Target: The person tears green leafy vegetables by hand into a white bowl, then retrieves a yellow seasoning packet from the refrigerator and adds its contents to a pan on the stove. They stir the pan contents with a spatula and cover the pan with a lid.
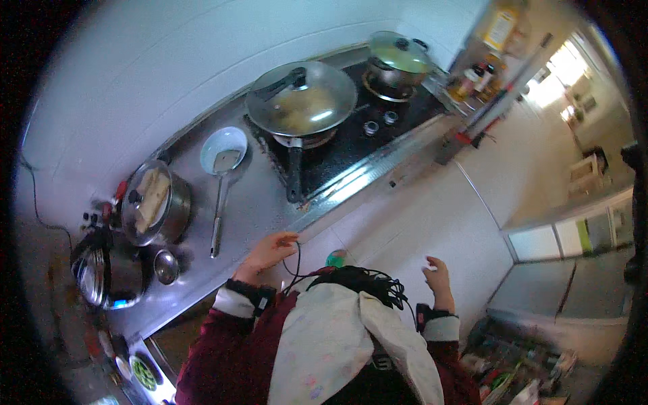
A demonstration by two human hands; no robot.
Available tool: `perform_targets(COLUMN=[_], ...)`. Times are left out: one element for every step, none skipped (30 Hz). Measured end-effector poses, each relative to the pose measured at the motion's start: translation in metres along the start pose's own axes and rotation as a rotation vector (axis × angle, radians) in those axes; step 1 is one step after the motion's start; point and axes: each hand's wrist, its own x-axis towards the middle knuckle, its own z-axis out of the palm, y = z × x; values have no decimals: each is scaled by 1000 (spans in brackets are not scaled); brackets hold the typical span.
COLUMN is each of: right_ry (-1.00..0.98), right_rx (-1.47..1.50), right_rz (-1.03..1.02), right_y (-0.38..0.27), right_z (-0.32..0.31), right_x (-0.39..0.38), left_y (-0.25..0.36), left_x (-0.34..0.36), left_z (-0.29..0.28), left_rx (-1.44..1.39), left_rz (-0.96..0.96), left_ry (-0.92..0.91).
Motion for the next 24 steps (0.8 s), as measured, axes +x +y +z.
perform_targets(right_ry=[47,66,61,151,178,145,84,-10,-80,-114,-142,-177,-209,-271,-261,-244,-222,-257,-284,-312,-337,-355,-358,-396], right_rx=[6,140,266,-19,77,-104,-145,-106,-16,33,76,-49,-190,-179,-243,-336,-434,-383,-340,-273,-310,-321,-351,-310], right_rz=[-9,87,127,43,64,-138,77,289,312,410,517,345,182,162,31,-78,-226,-197,-201,-216,-234,-265,-288,-292], right_y=[11,21,29,36,43,47,52,54,54,56,58,59,59,57,56,52,46,40,34,28,22,15,7,0], right_z=[-5,-16,-28,-36,-44,-50,-57,-59,-58,-59,-62,-63,-64,-68,-71,-77,-78,-79,-83,-86,-87,-88,-85,-84], right_x=[11,21,29,43,51,61,67,81,94,99,106,115,124,137,150,166,183,197,213,224,231,237,242,242], left_y=[0,0,-2,-6,-8,-11,-14,-17,-20,-21,-22,-22,-21,-20,-18,-15,-11,-8,-6,-6,-8,-13,-22,-32], left_x=[12,28,40,51,66,76,84,89,92,93,91,88,82,74,67,60,51,41,32,23,16,14,13,8], left_z=[3,5,4,7,10,13,16,19,22,28,34,39,47,51,56,61,67,74,81,88,96,104,111,117], left_rx=[-125,-248,-188,-115,-91,-46,-6,57,51,56,59,35,-34,-98,-160,-146,-132,-120,-104,-136,-165,-209,-184,-172], left_rz=[-90,-158,-104,-14,-150,-223,-178,-136,-144,-172,-200,-201,-245,-276,-310,-321,-341,-364,-415,-406,-419,-404,-484,-549], left_ry=[-58,-91,-81,-63,-63,-66,-47,-46,10,49,79,117,171,219,260,319,382,442,498,546,578,605,640,675])
